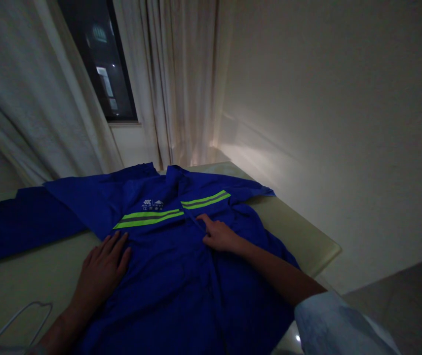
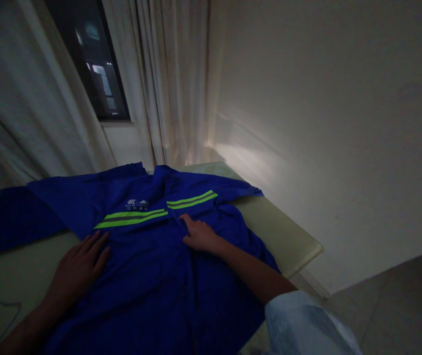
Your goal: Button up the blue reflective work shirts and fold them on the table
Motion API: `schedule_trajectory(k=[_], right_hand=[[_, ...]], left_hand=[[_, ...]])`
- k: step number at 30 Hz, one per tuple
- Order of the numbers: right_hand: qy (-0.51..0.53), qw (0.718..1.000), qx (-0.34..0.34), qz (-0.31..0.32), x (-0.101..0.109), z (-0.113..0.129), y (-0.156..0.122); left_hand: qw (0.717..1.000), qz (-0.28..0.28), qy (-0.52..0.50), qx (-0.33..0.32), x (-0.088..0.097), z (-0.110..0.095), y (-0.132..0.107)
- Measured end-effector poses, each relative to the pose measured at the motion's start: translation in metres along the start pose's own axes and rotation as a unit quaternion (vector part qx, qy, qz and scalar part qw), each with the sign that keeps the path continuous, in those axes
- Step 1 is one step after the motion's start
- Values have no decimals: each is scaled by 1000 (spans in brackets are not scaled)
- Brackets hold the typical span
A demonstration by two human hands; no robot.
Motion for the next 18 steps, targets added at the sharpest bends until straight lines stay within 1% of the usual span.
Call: schedule_trajectory(k=[2,4,9,11,13,15,17,18], right_hand=[[23,999,27,11,2,-1,1],[18,999,47,8,0,1,0],[4,999,16,-29,-7,6,-6],[1,999,18,-32,-8,8,-9],[-3,998,48,-30,-8,15,-11],[-4,995,95,-23,-9,23,-13],[-1,990,139,-16,-13,30,-13],[2,988,155,-18,-14,32,-12]], left_hand=[[1000,-1,6,-2,0,0,1],[1000,-4,16,-4,1,-1,1],[999,-8,40,-26,5,-6,1],[998,-8,47,-32,7,-5,2],[997,10,62,-36,8,-5,6],[994,45,89,-42,10,-10,12],[989,71,120,-51,19,-25,22],[987,73,128,-57,27,-38,27]])
Point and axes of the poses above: each hand's wrist, its own y-axis towards the middle knuckle, its own x-axis out of the back of the hand, z = x × y, the point moved 10 cm from there along y, towards the middle knuckle, and after that the axes turned 10 degrees about -x, right-handed, at the moved point
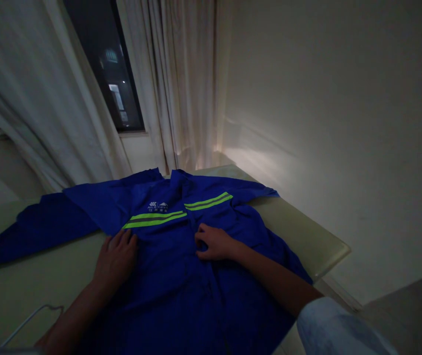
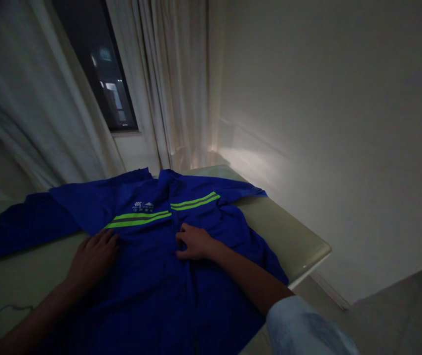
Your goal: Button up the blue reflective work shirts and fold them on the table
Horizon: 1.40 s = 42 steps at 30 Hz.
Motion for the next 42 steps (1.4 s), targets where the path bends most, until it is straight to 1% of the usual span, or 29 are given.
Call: schedule_trajectory(k=[1,3,4,5,7,8,10,13,16,18,20,21,22,23,25,28,30,33,35,37,42], right_hand=[[4,1000,11,-8,-1,1,1],[18,999,24,-34,-1,-1,3],[29,998,29,-45,0,-2,3],[43,997,33,-55,-1,-4,3],[77,994,44,-66,-1,-9,2],[96,992,52,-69,-2,-11,1],[131,986,64,-75,-2,-15,-1],[184,976,58,-99,3,-22,-4],[236,961,26,-138,11,-29,-6],[263,953,0,-149,12,-31,-7],[278,949,-22,-145,10,-33,-6],[282,948,-29,-142,8,-33,-6],[285,948,-35,-139,7,-33,-5],[290,947,-41,-135,5,-33,-5],[299,944,-53,-130,4,-35,-4],[307,940,-75,-129,4,-38,-4],[309,938,-87,-134,4,-40,-5],[317,934,-91,-140,3,-43,-5],[323,933,-86,-137,1,-45,-5],[330,931,-82,-131,0,-46,-5],[331,935,-64,-106,6,-40,-7]], left_hand=[[1000,-4,-1,-9,13,-14,6],[998,-14,-41,-36,36,-50,21],[995,-11,-80,-54,43,-71,29],[990,0,-128,-61,46,-89,38],[966,37,-248,-60,40,-120,56],[951,53,-300,-57,34,-131,64],[921,74,-377,-56,21,-146,82],[881,100,-458,-65,1,-152,102],[837,114,-530,-77,-16,-152,108],[798,88,-592,-74,-21,-150,104],[754,39,-653,-58,-23,-146,98],[738,10,-673,-45,-24,-144,95],[731,-16,-681,-32,-24,-141,92],[733,-33,-679,-23,-25,-141,89],[740,-49,-670,-12,-24,-141,86],[738,-36,-674,-9,-23,-144,88],[724,-16,-689,-13,-23,-145,90],[695,21,-719,-22,-29,-147,92],[687,38,-725,-28,-34,-148,93],[694,33,-719,-29,-35,-148,92],[740,-10,-672,-1,-32,-145,87]])
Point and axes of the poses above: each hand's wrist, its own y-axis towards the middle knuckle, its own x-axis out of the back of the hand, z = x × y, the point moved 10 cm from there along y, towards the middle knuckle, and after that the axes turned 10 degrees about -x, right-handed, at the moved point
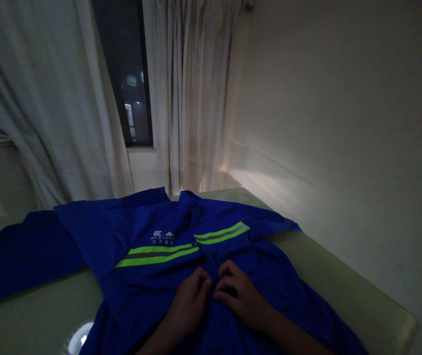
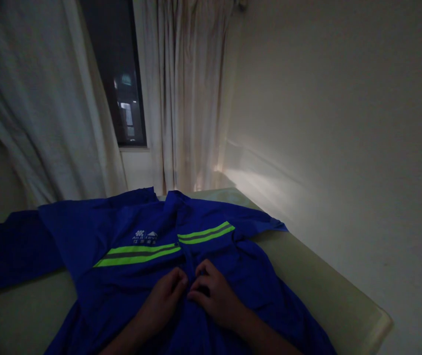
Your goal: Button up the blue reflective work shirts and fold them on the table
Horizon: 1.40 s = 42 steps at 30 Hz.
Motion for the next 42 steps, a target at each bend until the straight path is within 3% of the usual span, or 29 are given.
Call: schedule_trajectory(k=[11,21,26,32,42], right_hand=[[-69,997,43,8,-10,16,-7],[-37,999,11,16,2,9,-2],[-30,998,-50,-3,0,-6,1],[-63,997,-2,-39,3,2,-3],[-50,997,-35,-43,2,-5,3]], left_hand=[[999,-50,20,-10,9,-21,-8],[998,-54,-20,-21,14,-21,-8],[999,-46,-20,-14,12,-23,-8],[997,-74,-5,-12,19,-25,-7],[998,-67,-4,-12,16,-24,-7]])
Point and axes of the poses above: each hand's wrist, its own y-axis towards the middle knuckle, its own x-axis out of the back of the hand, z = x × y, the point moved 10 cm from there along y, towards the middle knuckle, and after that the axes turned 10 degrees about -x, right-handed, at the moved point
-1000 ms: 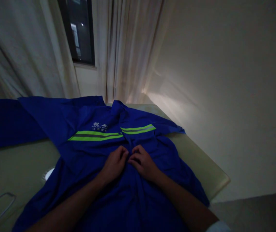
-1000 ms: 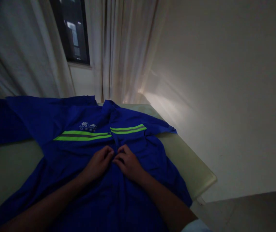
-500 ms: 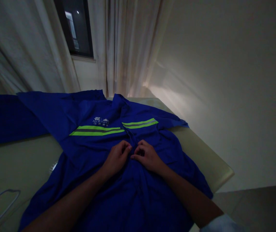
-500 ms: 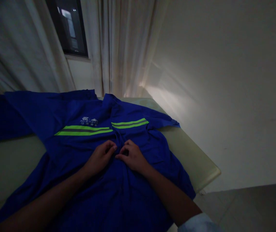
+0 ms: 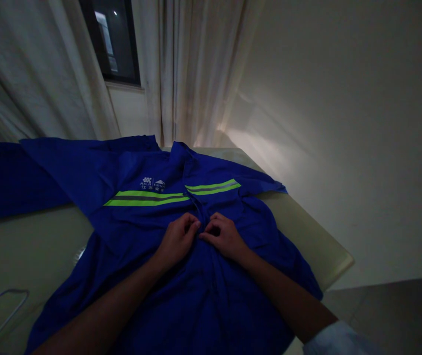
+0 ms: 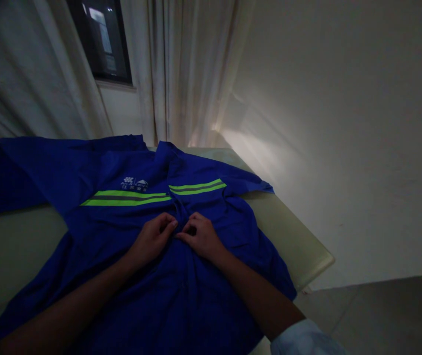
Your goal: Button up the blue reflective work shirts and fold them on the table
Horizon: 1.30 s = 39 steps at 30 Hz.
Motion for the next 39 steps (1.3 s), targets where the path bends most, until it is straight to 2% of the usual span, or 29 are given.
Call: schedule_trajectory(k=[5,8,10,12,15,17,19,21,23,24,26,30,33,36,39], right_hand=[[-54,997,28,-42,2,1,1],[-69,995,38,-57,6,-5,21],[-74,995,42,-52,5,-9,44],[-87,994,46,-44,3,-9,66],[-125,989,51,-56,2,3,79],[-160,981,72,-86,6,21,66],[-197,971,109,-77,5,42,40],[-221,966,136,14,-8,51,13],[-199,962,134,133,-20,45,-9],[-172,961,126,175,-21,40,-15],[-113,962,110,222,-20,31,-20],[-67,961,131,232,-18,25,-17],[-51,969,153,185,-10,35,-17],[-43,977,145,148,-1,39,-18],[-69,970,145,184,-8,37,-21]], left_hand=[[1000,-12,-15,1,1,3,3],[999,-36,9,26,6,12,4],[991,-31,127,0,12,8,9],[963,6,264,-53,11,1,20],[925,65,360,-106,10,-1,38],[913,75,384,-117,15,1,48],[901,77,408,-124,18,2,53],[894,74,423,-129,20,1,53],[888,72,433,-138,19,-4,48],[887,76,431,-148,17,-7,44],[895,103,403,-164,9,-13,35],[943,170,247,-147,-5,-18,20],[967,141,149,-150,-1,-30,19],[971,109,170,-130,6,-34,22],[954,153,239,-95,-1,-27,19]])
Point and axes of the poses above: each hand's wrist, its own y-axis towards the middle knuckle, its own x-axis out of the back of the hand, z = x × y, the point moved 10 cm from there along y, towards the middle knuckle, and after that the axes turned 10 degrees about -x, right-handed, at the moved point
